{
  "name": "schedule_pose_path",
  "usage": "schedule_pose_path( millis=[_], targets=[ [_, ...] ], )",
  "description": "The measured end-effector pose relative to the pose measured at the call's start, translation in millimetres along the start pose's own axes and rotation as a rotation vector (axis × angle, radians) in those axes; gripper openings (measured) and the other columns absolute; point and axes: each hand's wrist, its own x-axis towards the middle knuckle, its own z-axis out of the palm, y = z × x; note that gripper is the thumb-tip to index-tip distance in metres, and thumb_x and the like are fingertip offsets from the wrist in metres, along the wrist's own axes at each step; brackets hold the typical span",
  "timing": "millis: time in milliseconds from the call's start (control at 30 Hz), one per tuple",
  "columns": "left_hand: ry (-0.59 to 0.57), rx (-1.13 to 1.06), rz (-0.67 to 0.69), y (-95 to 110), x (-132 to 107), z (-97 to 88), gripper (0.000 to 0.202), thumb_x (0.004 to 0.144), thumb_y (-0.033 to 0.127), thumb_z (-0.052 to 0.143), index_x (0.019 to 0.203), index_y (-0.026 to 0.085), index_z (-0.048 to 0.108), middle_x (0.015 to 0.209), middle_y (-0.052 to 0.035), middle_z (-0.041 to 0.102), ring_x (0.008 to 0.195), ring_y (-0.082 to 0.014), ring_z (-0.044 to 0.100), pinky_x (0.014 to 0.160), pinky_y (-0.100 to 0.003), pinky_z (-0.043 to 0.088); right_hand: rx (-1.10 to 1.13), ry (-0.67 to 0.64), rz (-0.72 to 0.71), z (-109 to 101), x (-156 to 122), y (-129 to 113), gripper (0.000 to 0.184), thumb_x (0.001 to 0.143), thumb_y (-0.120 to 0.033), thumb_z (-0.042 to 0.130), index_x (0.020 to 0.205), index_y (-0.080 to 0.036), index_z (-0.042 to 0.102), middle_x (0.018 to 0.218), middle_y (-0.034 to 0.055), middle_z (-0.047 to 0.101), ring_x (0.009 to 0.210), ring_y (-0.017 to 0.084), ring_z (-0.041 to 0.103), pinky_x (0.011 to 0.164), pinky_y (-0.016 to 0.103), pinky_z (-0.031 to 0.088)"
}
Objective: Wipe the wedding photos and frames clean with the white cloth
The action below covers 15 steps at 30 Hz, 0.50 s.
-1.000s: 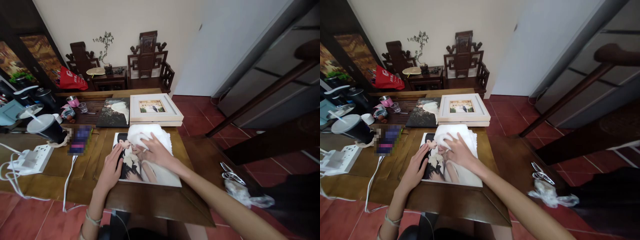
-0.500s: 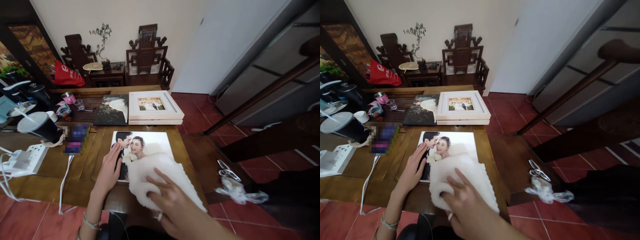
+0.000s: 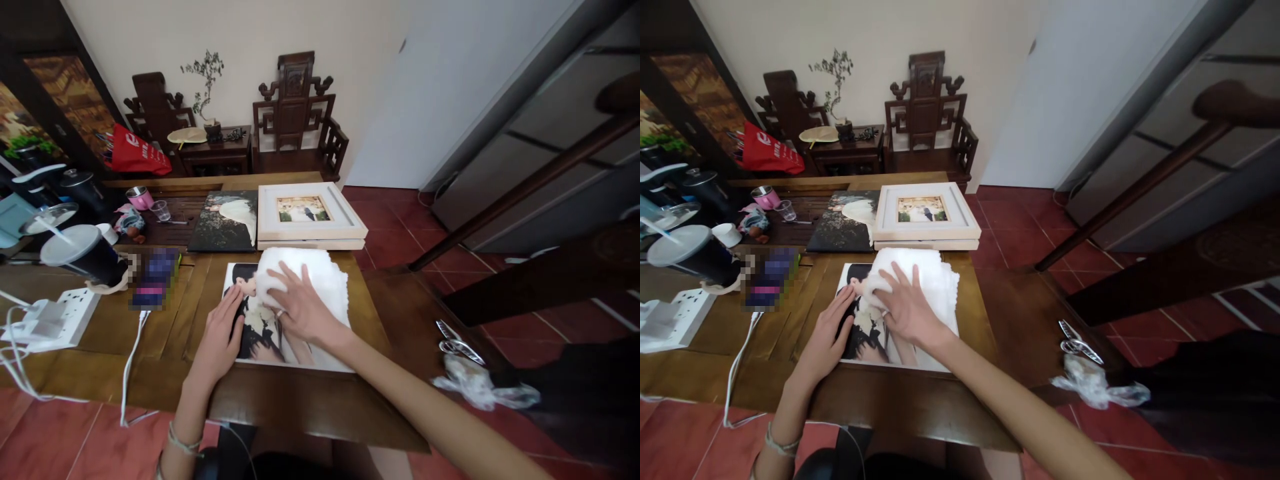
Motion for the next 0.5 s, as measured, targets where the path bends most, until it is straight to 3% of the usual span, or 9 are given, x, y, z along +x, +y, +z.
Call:
schedule_pose_path(
  millis=[167, 333, 400, 500],
  targets=[
    [-0.02, -0.006, -0.004, 1.7, -0.3, -1.2, 0.05, 0.099, 0.024, 0.03, 0.148, 0.025, 0.025, 0.155, -0.0074, 0.029, 0.144, -0.0204, 0.023, 0.114, -0.046, 0.025, 0.049, -0.094, -0.075, 7.9, -37.9, -37.2, 0.042, 0.071, -0.007, 0.052, 0.11, -0.018, 0.063, 0.149, 0.0155, 0.037, 0.142, 0.038, 0.016, 0.11, 0.068, 0.005],
    [-0.027, 0.007, -0.021, 2.7, 0.1, -1.9, 0.049, 0.099, 0.026, 0.031, 0.147, 0.026, 0.026, 0.155, -0.0082, 0.03, 0.144, -0.0225, 0.023, 0.113, -0.048, 0.026, 0.232, -0.25, -0.135, -15.5, -93.9, -80.3, 0.045, 0.066, -0.009, 0.051, 0.108, -0.019, 0.062, 0.143, 0.0124, 0.046, 0.141, 0.031, 0.024, 0.114, 0.062, 0.011],
    [-0.028, 0.008, -0.027, 2.5, 0.4, -1.6, 0.049, 0.098, 0.026, 0.032, 0.147, 0.025, 0.027, 0.154, -0.0086, 0.031, 0.144, -0.023, 0.023, 0.113, -0.049, 0.027, 0.269, -0.254, -0.135, -21.0, -99.0, -80.3, 0.045, 0.067, -0.008, 0.048, 0.109, -0.018, 0.06, 0.135, 0.0131, 0.054, 0.139, 0.026, 0.029, 0.116, 0.055, 0.015],
    [-0.02, 0.007, -0.015, 1.4, 0.6, -1.0, 0.049, 0.098, 0.025, 0.031, 0.147, 0.025, 0.027, 0.154, -0.0086, 0.031, 0.144, -0.0225, 0.023, 0.113, -0.048, 0.026, 0.242, -0.147, -0.098, -16.3, -80.7, -59.7, 0.044, 0.074, -0.006, 0.042, 0.114, -0.016, 0.056, 0.121, 0.0144, 0.062, 0.138, 0.023, 0.032, 0.115, 0.053, 0.017]
  ],
)
